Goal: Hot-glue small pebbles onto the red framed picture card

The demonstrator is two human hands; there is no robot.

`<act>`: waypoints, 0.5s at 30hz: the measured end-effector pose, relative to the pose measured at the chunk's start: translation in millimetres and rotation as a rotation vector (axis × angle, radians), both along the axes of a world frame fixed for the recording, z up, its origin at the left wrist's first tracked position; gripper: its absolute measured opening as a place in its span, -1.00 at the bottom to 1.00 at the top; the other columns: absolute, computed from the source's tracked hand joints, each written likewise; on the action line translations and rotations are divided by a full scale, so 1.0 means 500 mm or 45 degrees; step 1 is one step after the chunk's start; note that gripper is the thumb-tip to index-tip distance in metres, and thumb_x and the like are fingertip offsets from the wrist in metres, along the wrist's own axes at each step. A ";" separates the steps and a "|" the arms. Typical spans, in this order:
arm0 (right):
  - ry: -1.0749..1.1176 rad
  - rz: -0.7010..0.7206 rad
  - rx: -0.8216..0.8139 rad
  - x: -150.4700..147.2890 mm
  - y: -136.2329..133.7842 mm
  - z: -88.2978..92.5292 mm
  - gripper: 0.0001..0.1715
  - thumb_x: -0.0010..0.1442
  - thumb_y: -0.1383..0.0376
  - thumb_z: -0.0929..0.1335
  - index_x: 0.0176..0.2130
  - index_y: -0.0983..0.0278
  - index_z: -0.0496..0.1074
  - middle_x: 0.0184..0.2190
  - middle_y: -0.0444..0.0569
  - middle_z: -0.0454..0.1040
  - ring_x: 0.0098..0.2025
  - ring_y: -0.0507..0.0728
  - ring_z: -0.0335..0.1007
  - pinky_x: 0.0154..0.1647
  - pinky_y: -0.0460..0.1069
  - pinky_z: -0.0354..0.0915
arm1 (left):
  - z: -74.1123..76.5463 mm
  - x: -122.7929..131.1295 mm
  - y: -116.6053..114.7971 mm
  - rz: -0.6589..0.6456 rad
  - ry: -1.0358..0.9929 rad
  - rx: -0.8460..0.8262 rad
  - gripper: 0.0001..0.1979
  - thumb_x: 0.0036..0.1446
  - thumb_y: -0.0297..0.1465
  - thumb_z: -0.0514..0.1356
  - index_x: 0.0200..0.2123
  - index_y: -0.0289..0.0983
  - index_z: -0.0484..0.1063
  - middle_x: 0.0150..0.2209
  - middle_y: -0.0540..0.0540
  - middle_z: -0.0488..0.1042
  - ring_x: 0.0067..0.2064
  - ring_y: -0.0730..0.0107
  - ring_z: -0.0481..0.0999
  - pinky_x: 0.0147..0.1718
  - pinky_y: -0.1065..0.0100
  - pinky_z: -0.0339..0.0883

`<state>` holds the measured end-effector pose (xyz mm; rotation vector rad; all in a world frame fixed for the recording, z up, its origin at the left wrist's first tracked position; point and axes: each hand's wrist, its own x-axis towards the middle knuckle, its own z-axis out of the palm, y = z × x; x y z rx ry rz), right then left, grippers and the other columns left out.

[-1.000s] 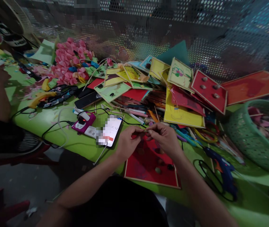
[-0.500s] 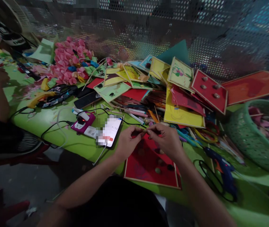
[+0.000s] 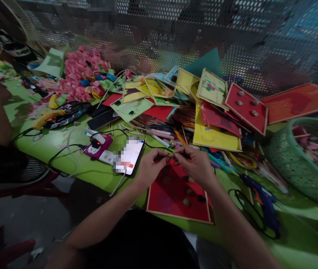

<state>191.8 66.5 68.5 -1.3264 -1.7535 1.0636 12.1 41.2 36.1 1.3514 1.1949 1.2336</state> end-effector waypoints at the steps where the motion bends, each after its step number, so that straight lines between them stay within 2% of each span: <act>1: 0.073 0.007 -0.047 -0.001 0.001 0.002 -0.59 0.18 -0.02 0.45 -0.32 0.28 0.54 -0.42 -0.02 0.56 -0.43 0.11 0.52 -0.38 -0.04 0.42 | 0.000 0.000 0.000 -0.002 -0.021 -0.014 -0.96 0.16 -0.43 0.25 -0.30 -0.26 0.51 -0.33 -0.04 0.57 -0.30 0.37 0.53 -0.27 0.38 0.37; 5: 0.204 0.025 -0.158 0.002 0.005 0.007 -0.56 0.10 -0.04 0.51 -0.31 0.29 0.58 -0.39 0.01 0.58 -0.41 0.12 0.54 -0.36 -0.04 0.44 | -0.001 -0.002 0.001 0.011 -0.017 0.003 -0.94 0.17 -0.40 0.26 -0.30 -0.26 0.50 -0.32 -0.05 0.57 -0.29 0.36 0.53 -0.26 0.37 0.37; 9: 0.208 0.056 -0.166 0.009 0.004 0.007 -0.57 0.16 -0.06 0.46 -0.26 0.26 0.59 -0.36 0.01 0.60 -0.38 0.15 0.55 -0.30 0.00 0.45 | -0.002 -0.002 0.001 0.033 0.066 0.038 -0.96 0.16 -0.42 0.26 -0.30 -0.26 0.50 -0.30 -0.07 0.58 -0.26 0.34 0.54 -0.24 0.35 0.38; 15: -0.309 0.011 0.281 0.004 -0.007 0.008 -0.77 0.25 0.14 0.39 -0.25 0.22 0.60 -0.31 -0.02 0.62 -0.27 0.19 0.54 -0.24 0.03 0.37 | 0.002 0.002 0.000 0.069 0.229 0.159 -0.97 0.15 -0.49 0.26 -0.32 -0.26 0.49 -0.31 -0.07 0.56 -0.24 0.32 0.53 -0.20 0.33 0.36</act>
